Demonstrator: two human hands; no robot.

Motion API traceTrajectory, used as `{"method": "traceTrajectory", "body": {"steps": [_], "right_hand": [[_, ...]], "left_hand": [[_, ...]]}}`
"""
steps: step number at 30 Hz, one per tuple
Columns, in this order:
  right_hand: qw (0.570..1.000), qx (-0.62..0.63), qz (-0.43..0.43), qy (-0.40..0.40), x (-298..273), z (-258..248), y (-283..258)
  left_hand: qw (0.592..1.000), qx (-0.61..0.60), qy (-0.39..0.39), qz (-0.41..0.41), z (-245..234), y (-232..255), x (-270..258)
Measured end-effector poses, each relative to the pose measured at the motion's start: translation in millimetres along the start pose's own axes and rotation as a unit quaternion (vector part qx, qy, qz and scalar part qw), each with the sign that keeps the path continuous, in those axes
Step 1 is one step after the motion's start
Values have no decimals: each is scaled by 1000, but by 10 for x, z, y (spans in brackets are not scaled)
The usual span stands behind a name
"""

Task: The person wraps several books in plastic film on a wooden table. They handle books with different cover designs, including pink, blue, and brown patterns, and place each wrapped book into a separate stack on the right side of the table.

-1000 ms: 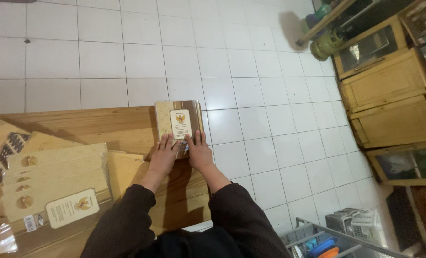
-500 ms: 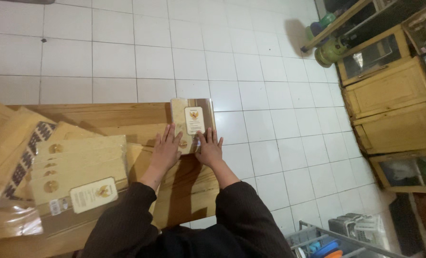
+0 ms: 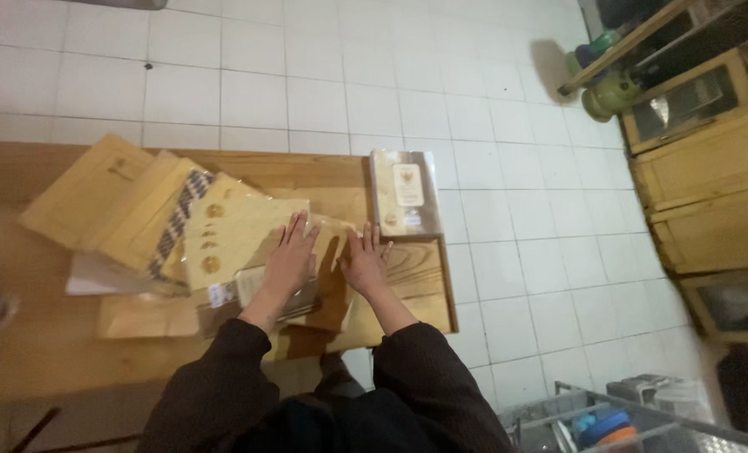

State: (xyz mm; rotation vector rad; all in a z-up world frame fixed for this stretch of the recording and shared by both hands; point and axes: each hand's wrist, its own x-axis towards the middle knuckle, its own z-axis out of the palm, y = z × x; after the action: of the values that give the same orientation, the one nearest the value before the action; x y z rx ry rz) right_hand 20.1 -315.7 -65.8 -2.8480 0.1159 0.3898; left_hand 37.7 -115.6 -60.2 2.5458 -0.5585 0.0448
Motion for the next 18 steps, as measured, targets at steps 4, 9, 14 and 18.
{"method": "traceTrajectory", "body": {"steps": [4, 9, 14, 18], "right_hand": [[999, 37, 0, 24, -259, 233, -407], [997, 40, -22, 60, -531, 519, -746], [994, 34, -72, 77, -727, 677, -979], [992, 39, -91, 78, -814, 713, -1087]], "left_hand": [[1000, 3, 6, 19, -161, -380, -442], [996, 20, 41, 81, -169, -762, -937], [992, 73, -89, 55, -483, -863, -1149], [981, 95, -167, 29, -743, -800, -1131]]}}
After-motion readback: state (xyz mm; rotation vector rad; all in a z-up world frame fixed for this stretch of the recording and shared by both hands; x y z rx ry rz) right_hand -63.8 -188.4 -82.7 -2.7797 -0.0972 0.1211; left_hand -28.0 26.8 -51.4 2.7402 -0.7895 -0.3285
